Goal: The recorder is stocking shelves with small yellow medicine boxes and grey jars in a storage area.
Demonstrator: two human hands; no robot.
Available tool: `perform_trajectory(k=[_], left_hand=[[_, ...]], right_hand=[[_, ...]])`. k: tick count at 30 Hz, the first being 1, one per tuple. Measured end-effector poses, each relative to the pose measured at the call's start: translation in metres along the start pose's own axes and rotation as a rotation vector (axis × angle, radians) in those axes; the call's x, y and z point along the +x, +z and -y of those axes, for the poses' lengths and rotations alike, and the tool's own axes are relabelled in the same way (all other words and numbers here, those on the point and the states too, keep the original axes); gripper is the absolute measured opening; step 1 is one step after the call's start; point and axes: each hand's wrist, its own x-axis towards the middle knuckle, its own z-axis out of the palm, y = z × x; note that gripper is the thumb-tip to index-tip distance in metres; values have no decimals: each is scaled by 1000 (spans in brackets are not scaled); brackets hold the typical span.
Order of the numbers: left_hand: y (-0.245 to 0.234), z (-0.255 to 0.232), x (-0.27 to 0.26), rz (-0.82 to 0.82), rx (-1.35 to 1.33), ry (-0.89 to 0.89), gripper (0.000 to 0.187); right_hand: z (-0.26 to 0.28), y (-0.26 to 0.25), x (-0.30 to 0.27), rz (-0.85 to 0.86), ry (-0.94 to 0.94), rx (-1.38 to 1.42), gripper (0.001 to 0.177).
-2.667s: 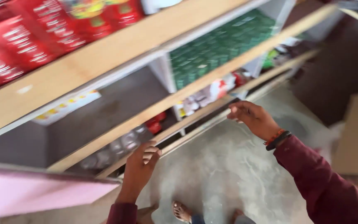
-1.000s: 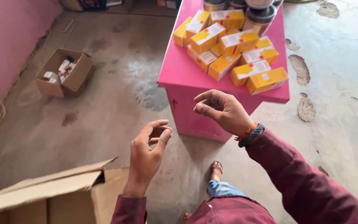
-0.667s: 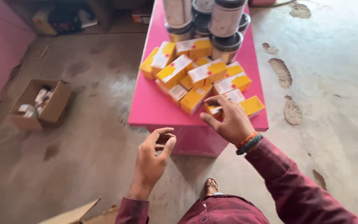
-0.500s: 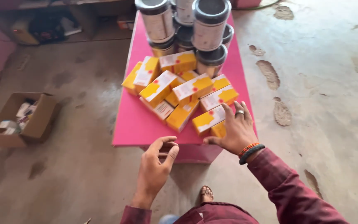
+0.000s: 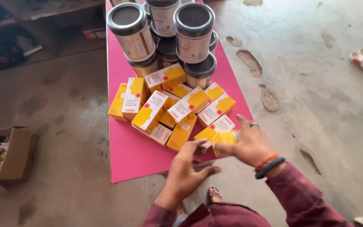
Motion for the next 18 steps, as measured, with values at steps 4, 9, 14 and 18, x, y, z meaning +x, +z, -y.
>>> perform_trajectory(k=[4, 9, 14, 18], left_hand=[[4, -7, 16, 51, -9, 240, 89], [8, 13, 26, -80, -62, 220, 67], [-18, 17, 37, 49, -191, 91, 57], [-39, -9, 45, 298, -332, 118, 59]], right_hand=[[27, -3, -8, -66, -41, 319, 99], [31, 20, -7, 144, -147, 621, 85], [40, -2, -18, 223, -263, 558, 91], [49, -13, -22, 152, -182, 557, 82]])
